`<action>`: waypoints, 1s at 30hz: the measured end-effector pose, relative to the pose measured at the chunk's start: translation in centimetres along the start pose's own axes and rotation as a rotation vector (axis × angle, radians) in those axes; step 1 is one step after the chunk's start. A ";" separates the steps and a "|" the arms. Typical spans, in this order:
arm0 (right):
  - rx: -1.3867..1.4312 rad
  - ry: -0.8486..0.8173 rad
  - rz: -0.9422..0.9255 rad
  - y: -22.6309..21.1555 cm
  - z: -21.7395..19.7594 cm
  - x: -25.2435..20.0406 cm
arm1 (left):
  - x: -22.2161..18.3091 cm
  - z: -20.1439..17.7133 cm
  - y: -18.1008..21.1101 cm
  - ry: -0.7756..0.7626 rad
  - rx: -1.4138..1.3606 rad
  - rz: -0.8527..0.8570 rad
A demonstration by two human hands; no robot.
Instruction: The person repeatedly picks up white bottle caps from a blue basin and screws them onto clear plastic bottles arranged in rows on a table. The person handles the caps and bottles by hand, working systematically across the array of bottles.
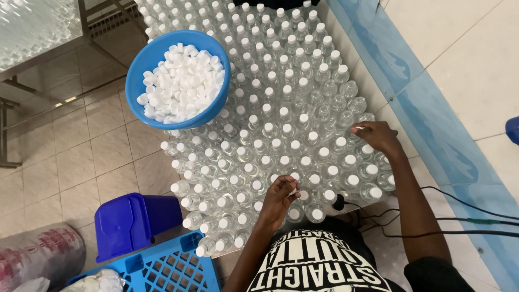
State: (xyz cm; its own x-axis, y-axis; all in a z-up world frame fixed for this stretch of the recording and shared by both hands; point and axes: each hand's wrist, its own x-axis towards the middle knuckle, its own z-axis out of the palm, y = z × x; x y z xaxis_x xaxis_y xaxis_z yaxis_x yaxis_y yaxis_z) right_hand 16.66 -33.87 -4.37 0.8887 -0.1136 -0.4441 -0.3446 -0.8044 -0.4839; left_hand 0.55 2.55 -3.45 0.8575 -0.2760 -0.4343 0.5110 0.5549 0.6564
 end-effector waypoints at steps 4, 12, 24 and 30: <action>0.095 -0.018 0.045 1.5 0.9 2.1 | 0.2 0.1 0.5 0.021 -0.006 0.004; 0.169 -0.010 0.048 0.8 -0.1 1.8 | 0.4 0.9 1.6 0.032 -0.025 -0.008; -0.355 0.356 -0.197 -0.4 2.5 -3.1 | -0.2 1.3 1.0 0.068 0.007 -0.013; 0.390 0.070 -0.587 -9.5 3.9 -13.8 | -0.1 1.9 1.3 0.061 -0.031 0.039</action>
State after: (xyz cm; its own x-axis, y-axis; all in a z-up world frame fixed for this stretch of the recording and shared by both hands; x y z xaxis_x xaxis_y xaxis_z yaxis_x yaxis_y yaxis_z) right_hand 6.49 -22.38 3.39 0.9738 0.2269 0.0163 0.1260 -0.4784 -0.8691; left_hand 1.28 1.83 -1.37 0.8710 -0.2058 -0.4461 0.4744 0.5888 0.6545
